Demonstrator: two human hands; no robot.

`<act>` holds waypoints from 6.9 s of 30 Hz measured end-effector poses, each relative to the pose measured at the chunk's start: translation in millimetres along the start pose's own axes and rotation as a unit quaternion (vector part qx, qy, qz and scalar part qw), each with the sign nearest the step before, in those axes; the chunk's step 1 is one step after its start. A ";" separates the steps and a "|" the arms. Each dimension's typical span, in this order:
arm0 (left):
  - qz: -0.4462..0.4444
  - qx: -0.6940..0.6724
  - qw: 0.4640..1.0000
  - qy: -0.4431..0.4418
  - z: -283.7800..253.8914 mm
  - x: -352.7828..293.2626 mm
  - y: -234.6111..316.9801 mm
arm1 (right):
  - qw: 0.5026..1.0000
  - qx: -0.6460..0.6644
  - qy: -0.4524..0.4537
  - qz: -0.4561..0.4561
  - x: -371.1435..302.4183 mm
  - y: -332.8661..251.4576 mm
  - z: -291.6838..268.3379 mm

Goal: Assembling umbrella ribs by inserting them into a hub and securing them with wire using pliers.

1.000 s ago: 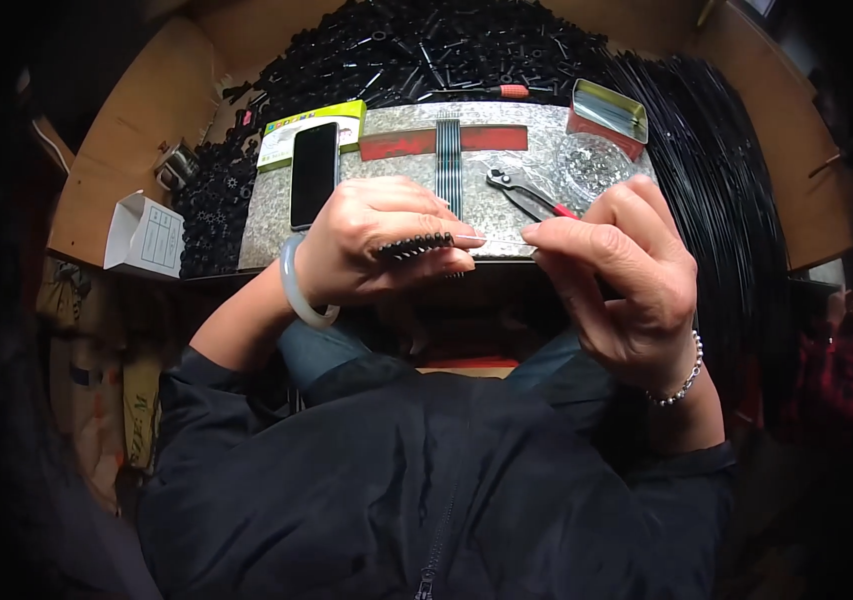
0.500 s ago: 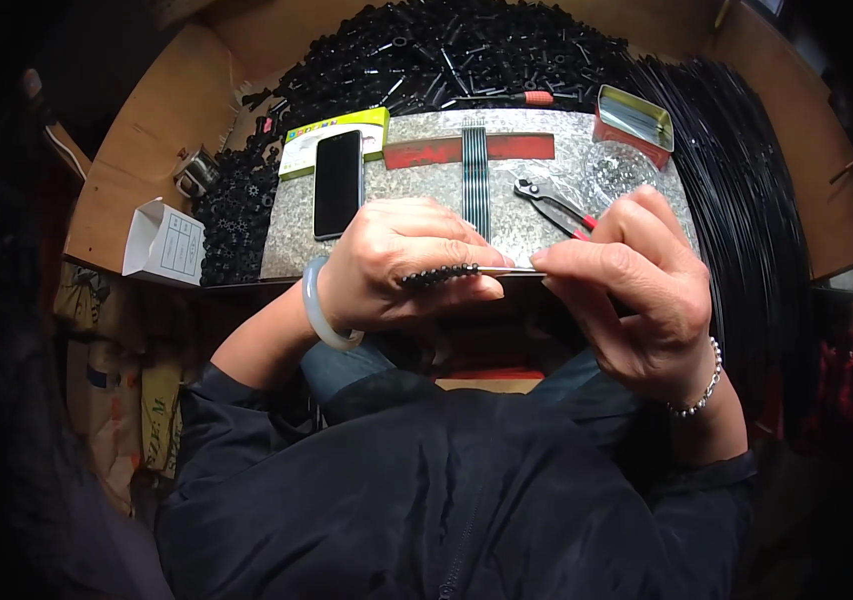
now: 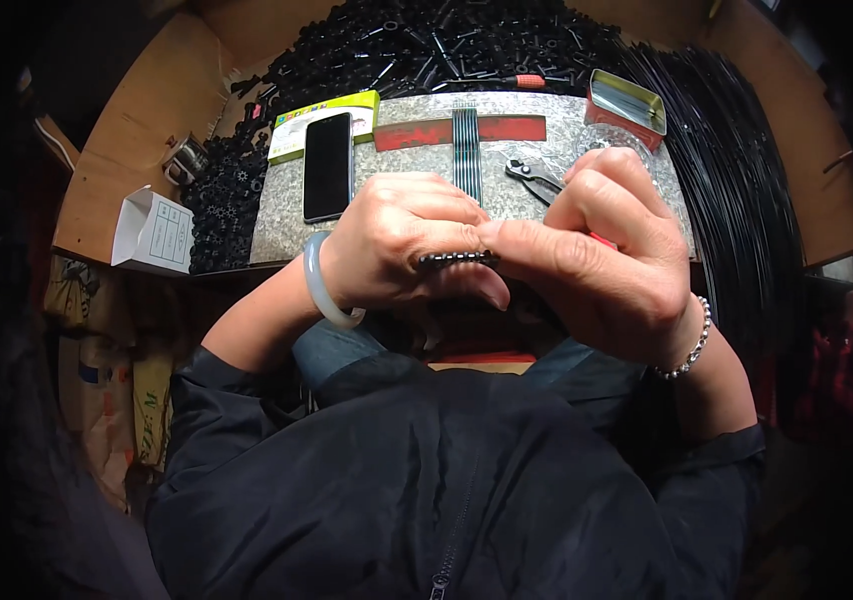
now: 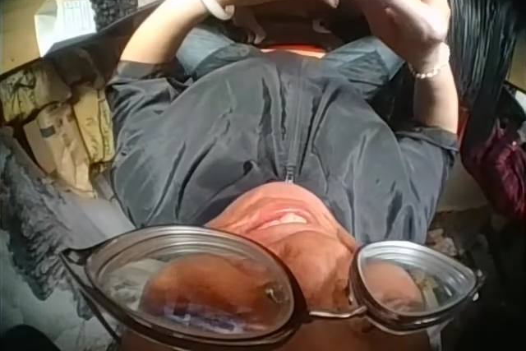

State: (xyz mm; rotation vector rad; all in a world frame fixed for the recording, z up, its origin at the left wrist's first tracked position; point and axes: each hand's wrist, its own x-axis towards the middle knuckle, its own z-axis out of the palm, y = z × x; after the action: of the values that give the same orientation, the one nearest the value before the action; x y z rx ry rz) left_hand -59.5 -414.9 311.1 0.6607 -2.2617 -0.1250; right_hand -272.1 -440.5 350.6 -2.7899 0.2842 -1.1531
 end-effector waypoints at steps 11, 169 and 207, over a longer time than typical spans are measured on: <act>0.006 -0.013 1.000 -0.001 1.7 2.1 -4.9 | 0.982 0.173 -0.029 0.075 7.2 5.9 1.8; -0.406 -0.624 0.609 0.273 74.1 -76.8 -16.9 | 0.673 0.537 0.107 0.497 -136.7 -22.8 119.9; -0.423 -0.703 0.518 0.240 109.7 -76.1 15.9 | 0.597 0.640 0.081 0.477 -131.6 -37.8 122.8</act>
State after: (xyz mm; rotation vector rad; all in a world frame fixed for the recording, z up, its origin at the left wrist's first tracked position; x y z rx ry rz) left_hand -99.2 -375.5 188.8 0.5939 -0.5246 -1.7536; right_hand -271.6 -371.9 179.9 -0.9422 0.5498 -0.7200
